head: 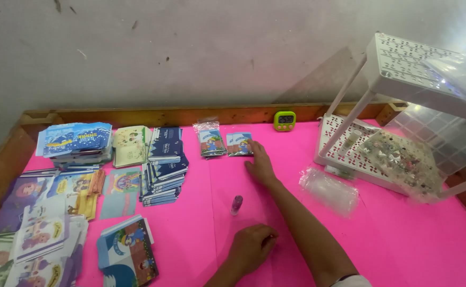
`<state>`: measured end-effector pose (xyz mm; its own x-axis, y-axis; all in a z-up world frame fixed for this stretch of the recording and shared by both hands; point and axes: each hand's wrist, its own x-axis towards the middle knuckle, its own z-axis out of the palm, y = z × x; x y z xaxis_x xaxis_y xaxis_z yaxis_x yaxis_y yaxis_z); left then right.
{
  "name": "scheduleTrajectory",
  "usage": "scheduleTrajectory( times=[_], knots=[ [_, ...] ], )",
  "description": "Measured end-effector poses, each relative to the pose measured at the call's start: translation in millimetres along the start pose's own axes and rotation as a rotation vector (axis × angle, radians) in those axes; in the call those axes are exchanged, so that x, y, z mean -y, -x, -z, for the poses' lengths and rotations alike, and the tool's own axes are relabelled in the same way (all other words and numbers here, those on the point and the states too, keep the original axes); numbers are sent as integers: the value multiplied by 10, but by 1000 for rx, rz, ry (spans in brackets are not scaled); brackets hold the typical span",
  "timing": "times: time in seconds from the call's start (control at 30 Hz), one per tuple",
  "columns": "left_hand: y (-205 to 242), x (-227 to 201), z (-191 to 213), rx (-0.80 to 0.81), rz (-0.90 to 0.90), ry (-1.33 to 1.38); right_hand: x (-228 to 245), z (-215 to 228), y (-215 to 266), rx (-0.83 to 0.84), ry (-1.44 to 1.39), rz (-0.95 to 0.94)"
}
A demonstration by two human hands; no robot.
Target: Packaging individual cards into small plastic sleeves and then into a larger bag, occasionally including a small paper slip.
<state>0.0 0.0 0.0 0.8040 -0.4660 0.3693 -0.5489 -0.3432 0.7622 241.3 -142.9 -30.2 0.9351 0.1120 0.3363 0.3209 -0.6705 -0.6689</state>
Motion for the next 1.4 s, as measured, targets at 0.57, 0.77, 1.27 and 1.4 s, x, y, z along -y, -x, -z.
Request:
scheduleTrajectory(
  times=[0.57,0.77,1.27,1.4],
  knots=[
    [60,15,-13,83,39,-142,452,407,1398,-281,-671,-270],
    [210,210,-106,-44,-43,-301,369,561,2037,-231,-557,-303],
    [916,213,909,-830,485,-1497,276,927,2371,-243,-199,-334],
    [753,-404,583,-393,572,-1211,240,834,2351,-182,-230,-204]
  ],
)
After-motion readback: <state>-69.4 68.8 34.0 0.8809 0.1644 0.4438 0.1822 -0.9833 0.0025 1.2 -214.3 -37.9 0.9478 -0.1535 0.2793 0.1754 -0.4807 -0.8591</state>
